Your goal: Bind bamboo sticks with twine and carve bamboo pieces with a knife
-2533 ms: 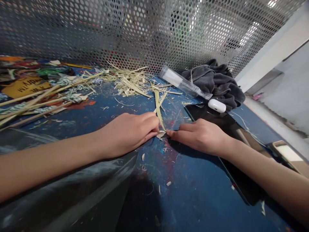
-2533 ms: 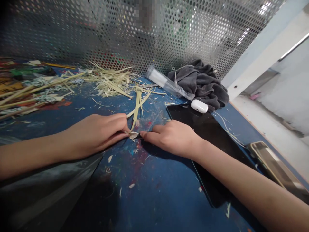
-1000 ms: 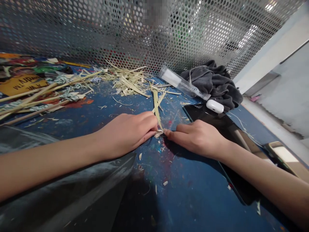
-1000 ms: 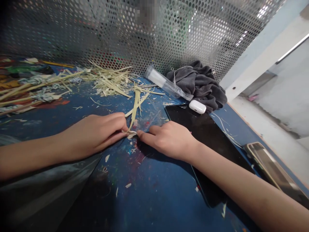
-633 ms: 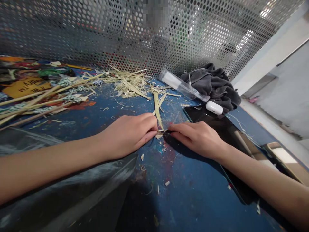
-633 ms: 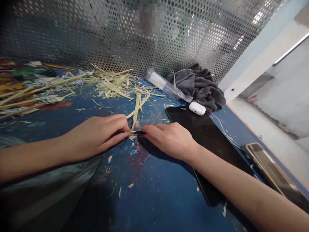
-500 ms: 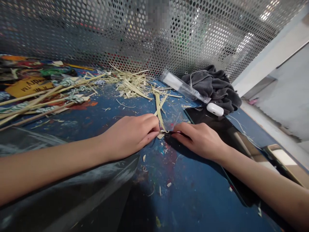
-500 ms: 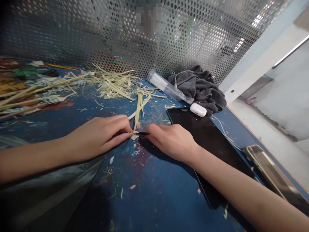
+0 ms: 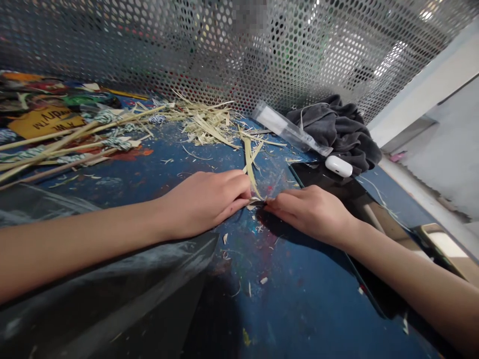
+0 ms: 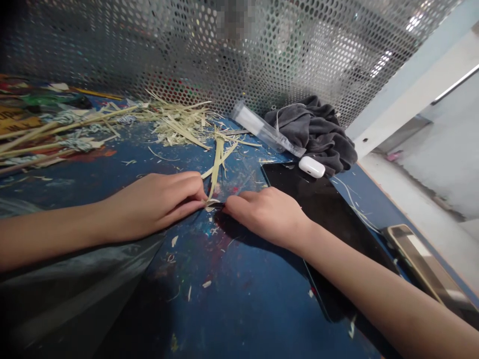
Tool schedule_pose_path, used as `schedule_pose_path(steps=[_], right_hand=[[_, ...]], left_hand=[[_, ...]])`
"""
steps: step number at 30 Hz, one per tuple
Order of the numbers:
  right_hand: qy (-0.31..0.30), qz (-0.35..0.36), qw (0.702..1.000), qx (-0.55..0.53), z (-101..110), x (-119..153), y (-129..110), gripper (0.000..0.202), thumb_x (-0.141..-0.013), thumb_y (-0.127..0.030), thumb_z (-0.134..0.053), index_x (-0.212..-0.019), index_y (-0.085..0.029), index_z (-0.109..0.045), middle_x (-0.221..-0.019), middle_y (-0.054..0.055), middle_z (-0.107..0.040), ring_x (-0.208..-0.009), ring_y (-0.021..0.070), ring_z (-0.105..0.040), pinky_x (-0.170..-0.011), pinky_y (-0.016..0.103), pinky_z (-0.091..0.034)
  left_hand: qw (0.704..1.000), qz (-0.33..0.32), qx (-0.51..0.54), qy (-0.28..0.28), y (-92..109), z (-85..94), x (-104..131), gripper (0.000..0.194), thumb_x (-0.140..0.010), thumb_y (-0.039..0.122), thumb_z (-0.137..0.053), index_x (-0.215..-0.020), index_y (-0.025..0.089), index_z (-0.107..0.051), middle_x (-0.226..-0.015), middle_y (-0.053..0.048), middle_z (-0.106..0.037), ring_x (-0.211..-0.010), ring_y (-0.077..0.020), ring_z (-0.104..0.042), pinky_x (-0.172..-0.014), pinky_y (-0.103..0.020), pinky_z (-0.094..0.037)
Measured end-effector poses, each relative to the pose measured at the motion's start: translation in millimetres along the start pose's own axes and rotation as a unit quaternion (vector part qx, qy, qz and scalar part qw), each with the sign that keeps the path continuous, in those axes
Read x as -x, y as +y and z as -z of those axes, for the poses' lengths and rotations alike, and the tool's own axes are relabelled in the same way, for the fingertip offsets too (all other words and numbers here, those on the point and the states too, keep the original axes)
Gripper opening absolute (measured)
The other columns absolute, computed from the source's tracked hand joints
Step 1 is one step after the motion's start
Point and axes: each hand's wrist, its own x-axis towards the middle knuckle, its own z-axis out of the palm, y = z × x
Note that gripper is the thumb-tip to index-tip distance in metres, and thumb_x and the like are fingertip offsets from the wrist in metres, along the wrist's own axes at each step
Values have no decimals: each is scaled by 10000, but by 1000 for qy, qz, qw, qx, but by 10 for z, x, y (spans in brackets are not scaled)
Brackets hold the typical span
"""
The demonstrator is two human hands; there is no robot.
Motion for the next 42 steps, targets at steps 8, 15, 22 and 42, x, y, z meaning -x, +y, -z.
schedule_pose_path(steps=[8,15,22,42], right_hand=[[-28,40,998,28,15,2,37,311,-1032,-284,-392,-877,-178,-640,-665,-16,-613,-494,76,-448,-490,291,-187],[59,4,997,56,-54,88,11,319,-1020,-293,-404,-820,-193,-632,-610,-29,-587,-469,86,-423,-469,301,-171],[63,9,997,51,-62,22,-35,321,-1018,-267,-399,-821,-179,-638,-614,-17,-592,-471,89,-427,-476,303,-180],[25,32,995,91,-29,-28,-43,257,-997,-176,-402,-865,-187,-622,-648,-24,-583,-510,97,-475,-478,305,-160]], left_hand=[[1000,-4,-19,-14,12,34,6,149,-960,265,-449,-864,200,-542,-815,-17,-564,-660,-174,-543,-574,-276,-319],[1000,10,-2,-12,15,20,-1,158,-963,268,-449,-877,196,-561,-833,-23,-579,-694,-179,-560,-596,-279,-338],[1000,2,2,-1,4,3,17,155,-963,247,-448,-864,193,-556,-828,-18,-579,-654,-168,-554,-571,-280,-339],[999,-18,26,12,-59,-17,42,247,-985,310,-360,-874,203,-553,-845,-30,-593,-639,-166,-571,-578,-283,-374]])
